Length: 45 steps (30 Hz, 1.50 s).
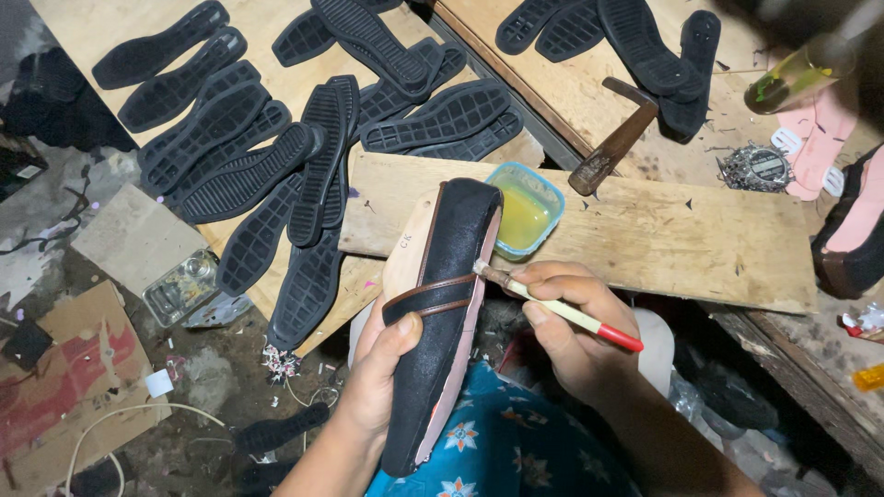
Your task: The person holds a shoe with a strap and brushes yellow glue from a small container onto the sole edge and upper of the shoe, rotating the shoe to coat different sections. They dip the brush back into the glue container repeatedly and continue coating the sole perimeter throughout the clip.
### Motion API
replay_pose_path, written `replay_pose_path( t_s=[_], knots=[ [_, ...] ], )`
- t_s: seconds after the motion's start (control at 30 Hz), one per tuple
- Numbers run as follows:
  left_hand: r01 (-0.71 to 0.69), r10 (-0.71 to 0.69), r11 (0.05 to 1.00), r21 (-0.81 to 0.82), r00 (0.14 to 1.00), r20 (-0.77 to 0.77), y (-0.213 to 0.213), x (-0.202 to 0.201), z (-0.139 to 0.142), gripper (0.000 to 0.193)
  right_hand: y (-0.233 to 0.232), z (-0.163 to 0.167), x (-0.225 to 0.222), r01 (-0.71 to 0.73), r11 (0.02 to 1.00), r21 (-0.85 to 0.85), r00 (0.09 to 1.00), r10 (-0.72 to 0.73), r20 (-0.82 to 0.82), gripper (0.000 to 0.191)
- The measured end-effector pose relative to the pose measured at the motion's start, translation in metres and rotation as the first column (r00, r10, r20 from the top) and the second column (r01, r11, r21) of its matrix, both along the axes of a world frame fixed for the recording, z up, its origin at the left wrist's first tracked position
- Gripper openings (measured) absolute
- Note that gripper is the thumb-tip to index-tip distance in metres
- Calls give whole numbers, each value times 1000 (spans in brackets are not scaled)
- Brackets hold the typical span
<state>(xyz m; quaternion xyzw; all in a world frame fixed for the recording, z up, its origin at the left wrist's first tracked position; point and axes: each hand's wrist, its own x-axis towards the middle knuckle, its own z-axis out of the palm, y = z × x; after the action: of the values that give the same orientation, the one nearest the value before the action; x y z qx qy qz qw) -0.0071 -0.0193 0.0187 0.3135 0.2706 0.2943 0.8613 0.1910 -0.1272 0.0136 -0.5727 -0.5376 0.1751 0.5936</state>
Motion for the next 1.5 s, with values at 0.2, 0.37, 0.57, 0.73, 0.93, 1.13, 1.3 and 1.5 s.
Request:
replay_pose_path(
  t_s=[0.2, 0.37, 0.57, 0.73, 0.93, 1.13, 1.3, 1.5],
  knots=[
    [-21, 20, 1000, -10, 999, -39, 0, -1, -5, 60, 0, 1, 0, -2, 1000, -9, 1000, 2, 9, 17],
    [-19, 18, 1000, -14, 1000, -14, -3, 3, -3, 58, 2, 2, -2, 38, 999, 15, 989, -40, 144, 20],
    [-18, 15, 999, -43, 998, -57, -1, 6, 2, 60, -3, 9, -7, -10, 1000, -2, 975, 10, 223, 23],
    [-12, 11, 999, -47, 1000, -23, 0, 6, 2, 60, -7, 11, -4, -83, 997, -5, 982, 83, 169, 23],
    [-17, 16, 999, -50, 999, -34, -3, 7, 2, 58, -1, 5, 0, 48, 998, 46, 980, -56, 189, 23],
    [-34, 31, 997, -63, 999, -34, -2, 7, 2, 58, -3, 8, -4, -16, 1000, 18, 986, 13, 168, 24],
    [-49, 46, 997, -67, 998, -46, -3, 9, 2, 58, -2, 13, -4, -105, 994, 14, 973, 100, 206, 23],
    [-71, 69, 997, -36, 996, -63, -1, 10, 1, 58, -1, 16, -1, -172, 980, -94, 922, 194, 335, 25]
  ],
)
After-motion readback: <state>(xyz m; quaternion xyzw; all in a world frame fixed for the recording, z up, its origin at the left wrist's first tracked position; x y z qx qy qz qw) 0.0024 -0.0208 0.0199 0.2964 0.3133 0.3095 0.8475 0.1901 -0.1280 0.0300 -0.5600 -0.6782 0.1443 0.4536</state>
